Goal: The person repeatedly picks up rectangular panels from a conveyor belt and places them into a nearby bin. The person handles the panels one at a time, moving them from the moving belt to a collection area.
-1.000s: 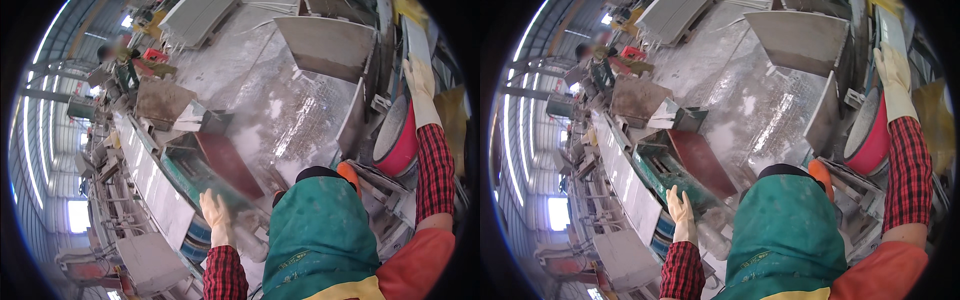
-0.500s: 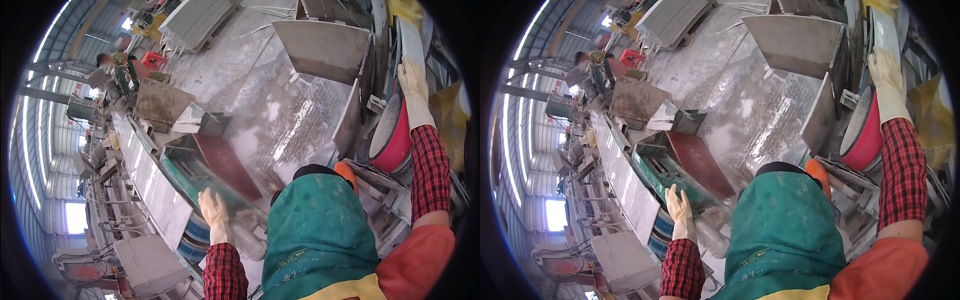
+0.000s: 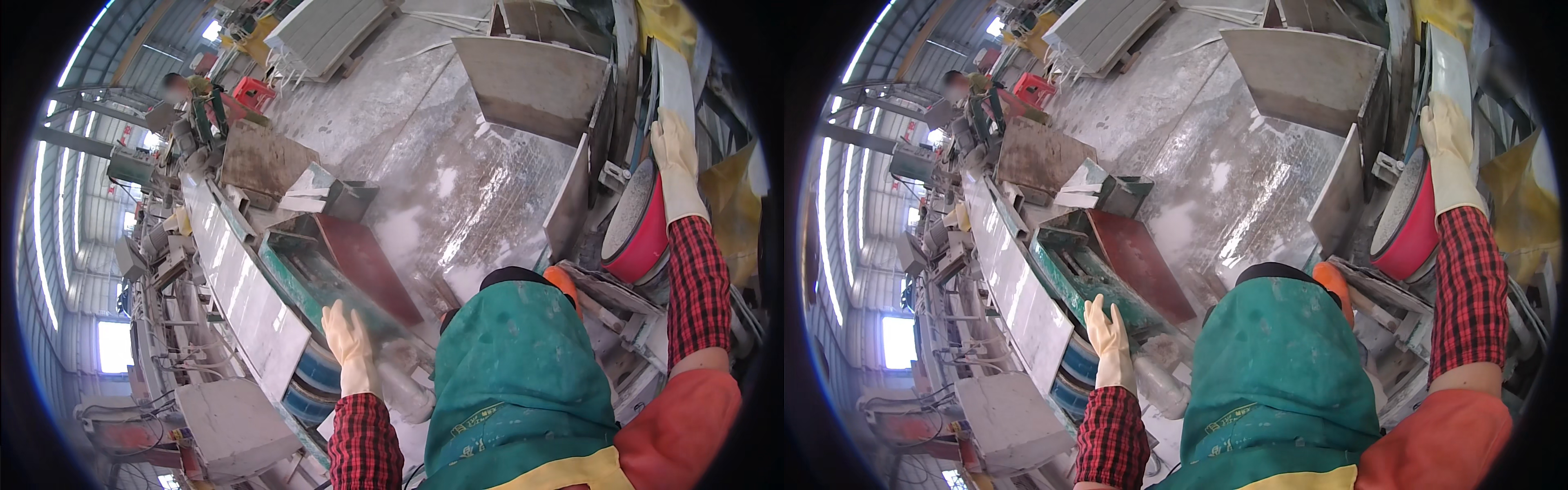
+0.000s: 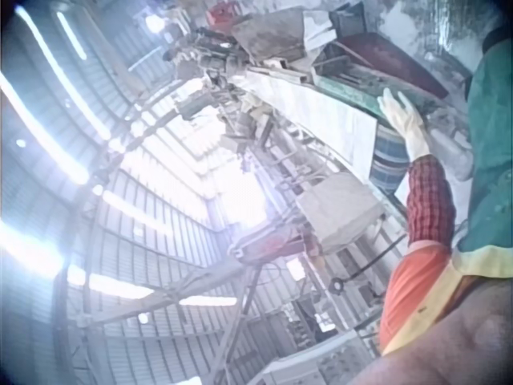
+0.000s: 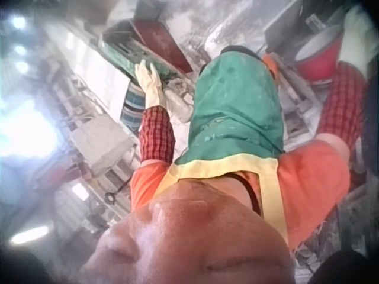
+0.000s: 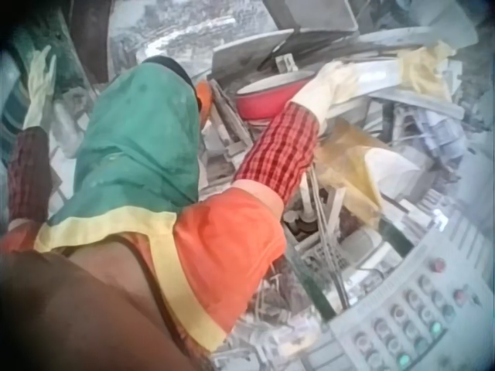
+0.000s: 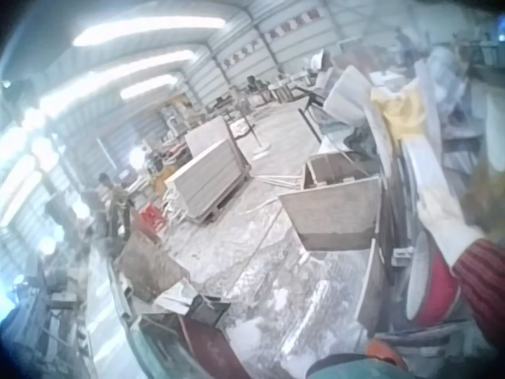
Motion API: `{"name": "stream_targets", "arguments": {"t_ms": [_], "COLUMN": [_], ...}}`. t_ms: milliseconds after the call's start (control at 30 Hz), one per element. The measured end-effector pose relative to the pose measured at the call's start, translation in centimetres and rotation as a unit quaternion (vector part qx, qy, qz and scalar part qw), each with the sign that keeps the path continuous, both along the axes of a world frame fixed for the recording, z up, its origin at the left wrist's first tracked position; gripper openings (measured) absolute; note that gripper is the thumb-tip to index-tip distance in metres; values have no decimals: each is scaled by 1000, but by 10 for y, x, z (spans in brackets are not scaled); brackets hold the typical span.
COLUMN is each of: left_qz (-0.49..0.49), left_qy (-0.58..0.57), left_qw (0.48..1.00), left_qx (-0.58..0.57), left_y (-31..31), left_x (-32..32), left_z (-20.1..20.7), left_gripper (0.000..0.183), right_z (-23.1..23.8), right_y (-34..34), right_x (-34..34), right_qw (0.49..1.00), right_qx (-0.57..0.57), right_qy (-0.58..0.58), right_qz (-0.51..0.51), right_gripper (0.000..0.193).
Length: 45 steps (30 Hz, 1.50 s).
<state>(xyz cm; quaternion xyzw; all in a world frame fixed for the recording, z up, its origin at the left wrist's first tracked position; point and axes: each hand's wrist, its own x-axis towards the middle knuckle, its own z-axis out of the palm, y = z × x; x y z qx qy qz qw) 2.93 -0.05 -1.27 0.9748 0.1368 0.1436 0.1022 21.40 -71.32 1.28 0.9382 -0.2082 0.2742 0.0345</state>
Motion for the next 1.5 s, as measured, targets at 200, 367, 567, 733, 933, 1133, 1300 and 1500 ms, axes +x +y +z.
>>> {"name": "stream_targets", "arguments": {"t_ms": [200, 367, 567, 733, 933, 1133, 1300, 1500], "left_qz": [5, 5, 6, 6, -6, 9, 3, -5], "left_qy": [-1, -3, -13, -10, -25, -29, -32, -41], "left_qw": [1000, 1000, 1000, 1000, 1000, 999, 999, 999], "left_qx": [1, 1, -4, -14, -8, -15, -17, -23], "left_y": [-3, -2, -5, -1, 3, 0, 1, 3], "left_x": [0, 0, 0, -1, -3, -2, -2, -2], "left_z": [4, 3, 4, 3, 1, 1, 1, -1], "left_gripper": [38, 38, 38, 41, 40, 40, 40, 39], "right_z": [2, 5, 11, 15, 25, 22, 16, 14], "right_y": [6, 12, 22, 29, 51, 44, 46, 50], "right_x": [-5, -8, -16, -21, -30, -35, -36, -40], "right_qw": [1000, 1000, 1000, 1000, 999, 998, 999, 999], "right_qx": [5, 7, 9, 15, 40, 29, 26, 23], "right_qy": [3, 14, 15, 27, 36, 49, 40, 36], "right_qz": [3, 7, 7, 3, -8, -15, -11, -18], "right_gripper": [33, 33, 34, 36, 41, 43, 42, 42]}}
